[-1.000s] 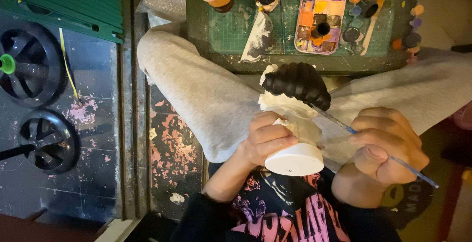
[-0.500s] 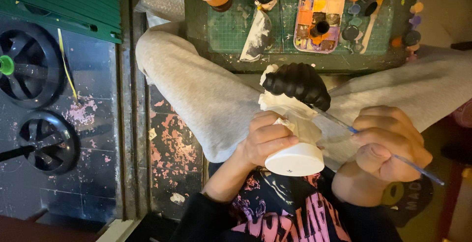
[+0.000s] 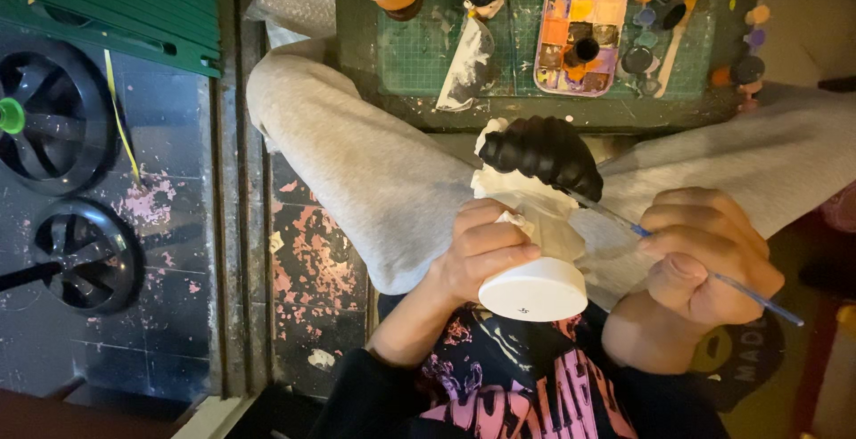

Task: The person sits on the floor with a plaster bust figurine on their lap and paints its hair black using a small brush, dipping the brush into a paint palette on the table and rotating the figurine to reach different sides.

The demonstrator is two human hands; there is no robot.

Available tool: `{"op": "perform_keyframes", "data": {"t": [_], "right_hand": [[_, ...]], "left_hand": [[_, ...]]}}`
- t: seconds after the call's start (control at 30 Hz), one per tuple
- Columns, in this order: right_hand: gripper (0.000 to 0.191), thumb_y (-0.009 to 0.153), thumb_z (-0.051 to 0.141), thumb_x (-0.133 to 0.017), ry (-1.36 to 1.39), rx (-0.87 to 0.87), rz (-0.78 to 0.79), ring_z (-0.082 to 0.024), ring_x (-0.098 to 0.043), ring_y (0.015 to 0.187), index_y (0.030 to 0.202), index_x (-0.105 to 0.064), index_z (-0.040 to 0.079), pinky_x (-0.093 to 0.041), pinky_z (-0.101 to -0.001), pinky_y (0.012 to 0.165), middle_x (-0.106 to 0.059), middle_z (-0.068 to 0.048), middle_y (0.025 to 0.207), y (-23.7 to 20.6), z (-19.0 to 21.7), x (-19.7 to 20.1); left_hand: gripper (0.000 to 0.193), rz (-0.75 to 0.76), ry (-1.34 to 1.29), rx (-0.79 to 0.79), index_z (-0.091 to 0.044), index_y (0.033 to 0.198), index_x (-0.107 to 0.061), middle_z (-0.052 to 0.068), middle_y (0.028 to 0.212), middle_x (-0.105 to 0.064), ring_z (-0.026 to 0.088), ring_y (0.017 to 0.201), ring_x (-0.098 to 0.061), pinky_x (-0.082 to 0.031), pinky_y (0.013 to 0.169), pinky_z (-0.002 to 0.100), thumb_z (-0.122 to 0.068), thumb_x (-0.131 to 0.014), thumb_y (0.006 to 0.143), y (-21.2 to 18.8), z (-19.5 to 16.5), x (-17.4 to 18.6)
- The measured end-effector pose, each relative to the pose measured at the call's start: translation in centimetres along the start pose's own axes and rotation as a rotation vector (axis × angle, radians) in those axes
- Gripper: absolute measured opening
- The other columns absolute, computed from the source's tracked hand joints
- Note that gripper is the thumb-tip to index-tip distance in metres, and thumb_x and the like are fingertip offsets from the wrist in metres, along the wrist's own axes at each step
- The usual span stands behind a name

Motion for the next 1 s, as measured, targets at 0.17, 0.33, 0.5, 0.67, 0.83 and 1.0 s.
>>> {"op": "perform_keyframes", "data": {"t": [0.17,0.33,0.5,0.67,0.83,1.0], "right_hand": [[0.039,0.112,0.026,-0.049,-0.015,0.14,-0.07,-0.028,-0.062,0.061,0.089,-0.056,-0.005,-0.055,-0.0369,0.057,-0.062,-0.016,0.068,0.5,0.4,0.9],[0.04,0.112,0.026,-0.051,0.02,0.131,-0.078,-0.027,-0.062,0.061,0.087,-0.057,-0.005,-0.057,-0.0393,0.059,-0.062,-0.016,0.07,0.5,1.1,0.3],[0.04,0.113,0.024,-0.051,-0.037,0.078,-0.012,-0.027,-0.062,0.06,0.087,-0.058,-0.005,-0.056,-0.0386,0.06,-0.062,-0.017,0.07,0.1,0.8,0.0],[0.043,0.112,0.029,-0.051,-0.067,0.132,-0.085,-0.028,-0.064,0.062,0.085,-0.058,-0.004,-0.056,-0.0358,0.058,-0.063,-0.016,0.07,0.3,0.9,1.4],[0.045,0.111,0.03,-0.053,-0.059,0.239,0.035,-0.028,-0.065,0.058,0.081,-0.054,-0.003,-0.057,-0.0387,0.054,-0.061,-0.014,0.063,1.0,1.3,1.6],[0.044,0.107,0.035,-0.059,0.012,0.244,-0.102,-0.032,-0.062,0.052,0.082,-0.053,-0.002,-0.057,-0.0414,0.05,-0.057,-0.013,0.06,0.7,0.6,2.2]], "left_hand": [[0.035,0.003,0.022,0.01,-0.006,0.113,-0.067,0.008,0.098,-0.064,0.032,0.083,-0.061,-0.053,0.077,0.045,-0.025,-0.077,0.085,-0.1,-0.2,-0.1],[0.036,0.046,-0.017,0.025,-0.006,0.114,-0.067,0.007,0.098,-0.065,0.031,0.081,-0.06,-0.051,0.075,0.045,-0.024,-0.077,0.085,0.0,0.0,-0.2],[0.039,0.052,-0.029,0.008,-0.006,0.118,-0.065,0.008,0.099,-0.064,0.031,0.081,-0.06,-0.049,0.074,0.045,-0.024,-0.077,0.086,0.1,-0.2,-0.3],[0.039,0.043,-0.023,-0.003,-0.005,0.119,-0.064,0.009,0.105,-0.062,0.031,0.083,-0.059,-0.05,0.076,0.046,-0.021,-0.079,0.087,0.2,-0.5,-0.1],[0.043,0.063,0.0,-0.021,-0.006,0.124,-0.065,0.007,0.117,-0.057,0.031,0.097,-0.058,-0.05,0.085,0.046,-0.021,-0.081,0.087,0.3,-1.0,-0.2],[0.046,0.083,0.05,-0.041,-0.006,0.128,-0.066,0.006,0.12,-0.058,0.03,0.111,-0.055,-0.05,0.097,0.045,-0.021,-0.082,0.088,0.4,-1.9,-0.1]]}}
Point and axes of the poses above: each hand's wrist, its own y-axis towards the middle knuckle, its own x-axis out of the back of the hand, z = x × y, the point moved 9 cm from there along y, towards the middle knuckle
